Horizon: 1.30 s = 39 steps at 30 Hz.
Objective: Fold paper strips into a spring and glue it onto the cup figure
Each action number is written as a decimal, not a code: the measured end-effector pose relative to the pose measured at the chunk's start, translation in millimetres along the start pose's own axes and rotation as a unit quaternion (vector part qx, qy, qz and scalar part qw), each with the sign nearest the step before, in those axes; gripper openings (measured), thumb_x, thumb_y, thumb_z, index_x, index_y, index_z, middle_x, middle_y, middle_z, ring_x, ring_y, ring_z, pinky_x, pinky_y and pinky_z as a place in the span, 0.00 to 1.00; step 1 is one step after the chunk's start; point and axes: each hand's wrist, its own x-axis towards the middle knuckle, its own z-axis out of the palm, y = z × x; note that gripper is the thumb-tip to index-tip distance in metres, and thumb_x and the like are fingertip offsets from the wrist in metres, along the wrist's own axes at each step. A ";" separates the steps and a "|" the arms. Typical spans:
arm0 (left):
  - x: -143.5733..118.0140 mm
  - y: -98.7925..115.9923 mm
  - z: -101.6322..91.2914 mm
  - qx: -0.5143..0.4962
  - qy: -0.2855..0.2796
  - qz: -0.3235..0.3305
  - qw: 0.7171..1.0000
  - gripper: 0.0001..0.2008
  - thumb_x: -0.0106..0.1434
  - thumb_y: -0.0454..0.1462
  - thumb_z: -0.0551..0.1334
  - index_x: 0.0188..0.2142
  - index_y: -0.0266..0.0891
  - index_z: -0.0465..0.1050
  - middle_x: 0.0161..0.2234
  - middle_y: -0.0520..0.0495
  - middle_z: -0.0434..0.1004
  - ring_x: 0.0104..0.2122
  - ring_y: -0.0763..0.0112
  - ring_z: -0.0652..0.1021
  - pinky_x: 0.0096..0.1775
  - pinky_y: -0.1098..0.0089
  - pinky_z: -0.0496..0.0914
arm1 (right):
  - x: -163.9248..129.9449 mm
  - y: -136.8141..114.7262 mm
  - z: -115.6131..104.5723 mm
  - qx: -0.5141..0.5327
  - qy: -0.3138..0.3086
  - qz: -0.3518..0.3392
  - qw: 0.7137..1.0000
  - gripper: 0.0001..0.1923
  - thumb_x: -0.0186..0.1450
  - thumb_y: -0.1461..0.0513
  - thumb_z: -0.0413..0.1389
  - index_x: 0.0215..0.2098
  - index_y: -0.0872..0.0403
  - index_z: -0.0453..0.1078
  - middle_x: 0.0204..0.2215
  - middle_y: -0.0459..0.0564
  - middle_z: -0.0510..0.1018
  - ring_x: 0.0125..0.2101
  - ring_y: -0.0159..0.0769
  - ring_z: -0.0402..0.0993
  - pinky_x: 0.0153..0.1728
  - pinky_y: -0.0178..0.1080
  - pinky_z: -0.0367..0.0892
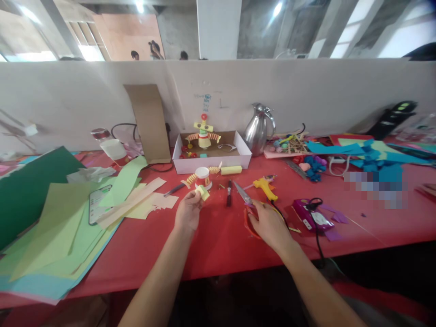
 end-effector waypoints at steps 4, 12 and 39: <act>-1.9 -5.5 1.0 -0.005 -0.003 -0.005 1.000 0.11 0.44 0.33 0.73 0.23 0.36 0.72 0.21 0.55 0.69 0.22 0.79 0.68 0.30 0.73 0.62 | 10.4 -19.4 -8.0 0.004 0.076 -0.032 0.997 0.17 0.66 0.61 0.54 0.51 0.55 0.73 0.47 0.66 0.74 0.49 0.60 0.71 0.47 0.57 0.67; -12.9 -20.3 10.7 -0.074 -0.048 -0.051 0.995 0.11 0.48 0.35 0.73 0.31 0.38 0.76 0.30 0.52 0.77 0.31 0.74 0.76 0.38 0.72 0.68 | 43.7 -99.1 14.3 0.581 0.062 -0.094 0.806 0.13 0.63 0.56 0.60 0.45 0.50 0.75 0.42 0.50 0.81 0.41 0.40 0.78 0.44 0.41 0.74; -6.0 3.4 -15.5 0.013 -0.203 0.011 0.979 0.15 0.42 0.34 0.77 0.32 0.42 0.80 0.33 0.53 0.79 0.32 0.75 0.75 0.38 0.73 0.68 | 44.3 -92.4 15.5 0.505 0.169 -0.290 0.795 0.09 0.64 0.62 0.61 0.43 0.48 0.76 0.41 0.50 0.78 0.42 0.37 0.76 0.44 0.42 0.74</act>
